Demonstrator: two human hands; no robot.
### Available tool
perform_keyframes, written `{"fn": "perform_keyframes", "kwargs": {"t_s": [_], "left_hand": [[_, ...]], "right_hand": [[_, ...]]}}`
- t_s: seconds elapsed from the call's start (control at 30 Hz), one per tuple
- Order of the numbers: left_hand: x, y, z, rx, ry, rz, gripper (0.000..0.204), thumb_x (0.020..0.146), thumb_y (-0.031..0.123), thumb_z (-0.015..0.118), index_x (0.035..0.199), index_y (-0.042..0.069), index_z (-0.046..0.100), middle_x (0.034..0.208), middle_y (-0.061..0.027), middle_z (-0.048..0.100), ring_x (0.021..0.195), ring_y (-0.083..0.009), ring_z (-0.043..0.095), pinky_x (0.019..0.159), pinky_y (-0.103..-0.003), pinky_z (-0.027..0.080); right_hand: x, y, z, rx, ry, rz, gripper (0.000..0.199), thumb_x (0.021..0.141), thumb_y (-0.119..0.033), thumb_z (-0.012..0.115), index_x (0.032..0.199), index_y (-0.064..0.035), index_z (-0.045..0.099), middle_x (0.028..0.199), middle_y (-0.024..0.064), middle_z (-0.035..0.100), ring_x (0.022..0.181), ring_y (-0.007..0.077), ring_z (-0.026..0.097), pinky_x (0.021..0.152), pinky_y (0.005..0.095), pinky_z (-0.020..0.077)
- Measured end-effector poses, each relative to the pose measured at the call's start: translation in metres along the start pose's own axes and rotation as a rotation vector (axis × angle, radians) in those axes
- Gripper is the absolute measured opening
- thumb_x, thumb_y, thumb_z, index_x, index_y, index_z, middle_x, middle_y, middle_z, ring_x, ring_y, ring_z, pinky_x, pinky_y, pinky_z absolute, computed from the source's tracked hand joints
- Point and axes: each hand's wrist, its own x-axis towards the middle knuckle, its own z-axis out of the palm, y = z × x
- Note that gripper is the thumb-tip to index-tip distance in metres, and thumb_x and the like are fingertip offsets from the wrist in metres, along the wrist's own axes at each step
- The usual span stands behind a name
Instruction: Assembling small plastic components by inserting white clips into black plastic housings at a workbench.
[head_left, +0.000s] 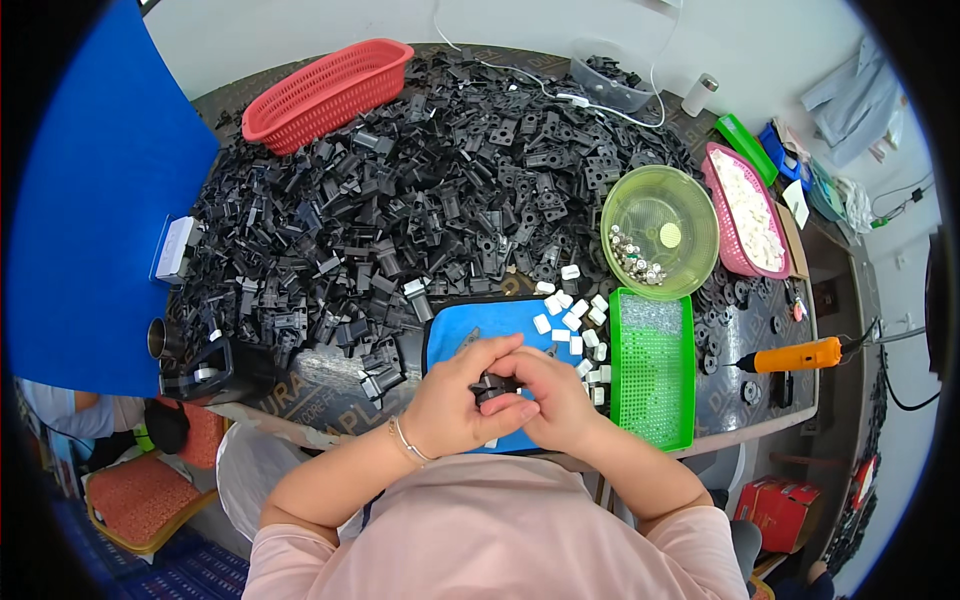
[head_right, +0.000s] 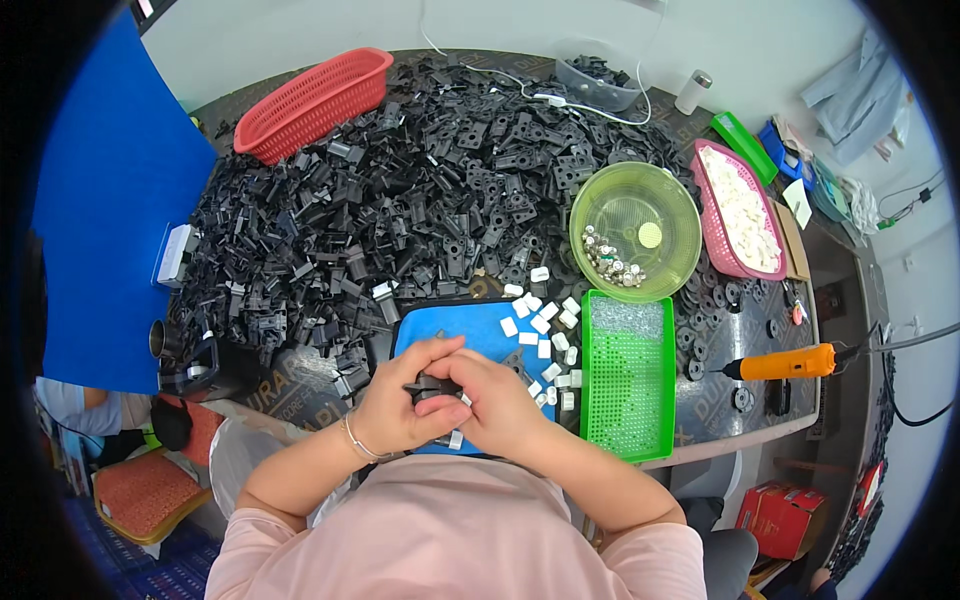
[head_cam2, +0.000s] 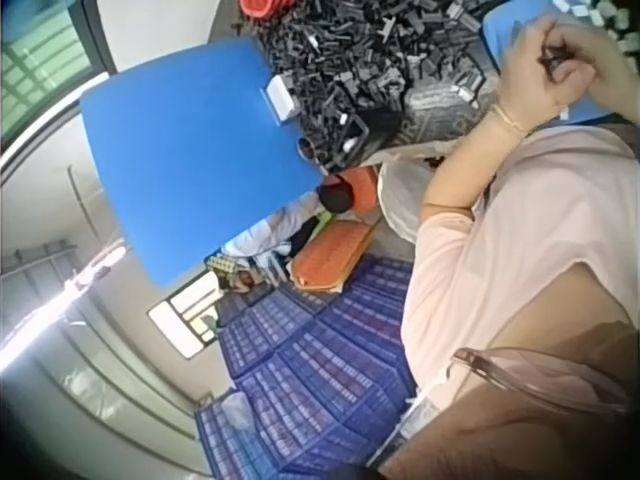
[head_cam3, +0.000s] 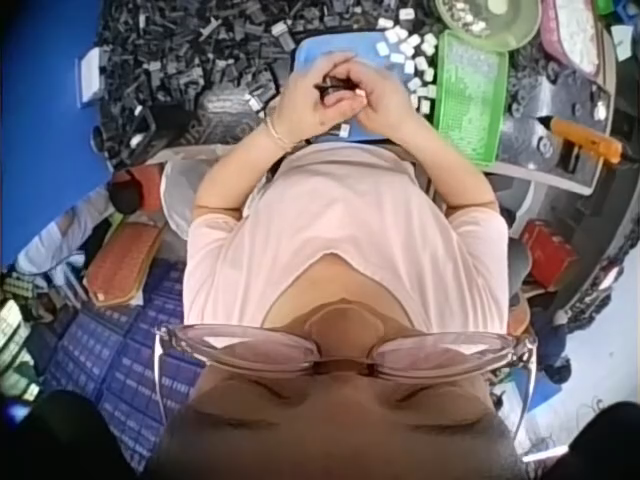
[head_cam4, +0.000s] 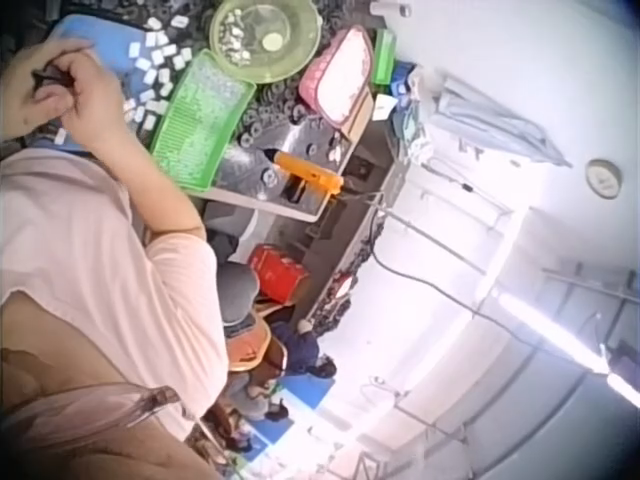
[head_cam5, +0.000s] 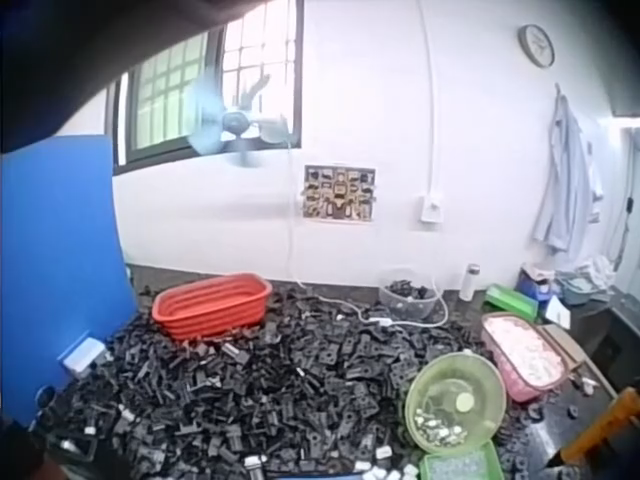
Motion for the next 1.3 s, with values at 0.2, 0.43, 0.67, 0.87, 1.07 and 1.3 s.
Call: {"fn": "perform_keyframes", "kwargs": {"t_s": [0.2,0.43,0.67,0.87,1.07,1.3], "left_hand": [[-0.002,0.009,0.004,0.07,0.119,0.095,0.06,0.075,0.024,0.072,0.125,0.0,0.051,0.094,-0.0113,0.063,0.08,-0.0192,0.064,0.073,-0.029,0.051],[0.001,-0.015,0.005,0.063,0.142,-0.015,0.054,0.076,0.021,0.07,0.122,-0.002,0.053,0.095,-0.0132,0.064,0.08,-0.0199,0.063,0.073,-0.029,0.051],[0.023,-0.019,-0.008,0.059,0.026,-0.185,0.075,0.072,0.037,0.077,0.127,-0.002,0.043,0.102,-0.0182,0.061,0.089,-0.0296,0.063,0.077,-0.035,0.051],[0.022,-0.031,-0.033,0.664,-0.072,0.015,0.055,0.068,0.021,0.079,0.115,0.004,0.055,0.112,-0.0134,0.055,0.101,-0.0311,0.054,0.088,-0.037,0.044],[0.011,-0.056,-0.011,0.706,-0.136,-0.035,0.038,0.068,0.012,0.075,0.103,0.004,0.062,0.108,-0.0132,0.058,0.098,-0.0319,0.055,0.086,-0.037,0.045],[0.005,-0.052,-0.019,0.622,0.021,-0.264,0.036,0.067,0.012,0.077,0.099,0.002,0.063,0.094,-0.0145,0.059,0.083,-0.0317,0.06,0.074,-0.036,0.05]], "right_hand": [[-0.002,-0.006,0.005,0.082,0.034,0.021,0.029,0.073,-0.011,0.068,0.1,-0.0046,0.058,0.094,0.0131,0.061,0.086,0.0319,0.061,0.071,0.0358,0.0489],[0.008,0.014,0.018,0.195,0.097,0.088,0.021,0.077,-0.012,0.064,0.095,-0.0036,0.061,0.092,0.0131,0.062,0.082,0.0315,0.062,0.071,0.034,0.0491],[0.031,0.041,-0.013,0.479,-0.104,0.336,0.02,0.088,-0.002,0.06,0.107,0.0001,0.057,0.098,0.0023,0.061,0.092,0.0093,0.058,0.081,0.024,0.0479],[0.047,0.066,-0.065,-0.308,-0.083,0.211,0.027,0.08,-0.01,0.068,0.105,-0.0017,0.063,0.095,0.0117,0.062,0.09,0.0228,0.059,0.077,0.033,0.0489],[0.072,0.095,-0.029,-0.328,-0.406,0.21,0.035,0.08,-0.031,0.068,0.104,-0.0059,0.066,0.099,0.0173,0.061,0.094,0.0335,0.059,0.082,0.0385,0.0475],[0.066,0.092,-0.013,-0.457,-0.359,0.109,0.041,0.078,-0.036,0.07,0.11,-0.0108,0.065,0.107,0.0145,0.055,0.095,0.032,0.059,0.082,0.0373,0.0479]]}}
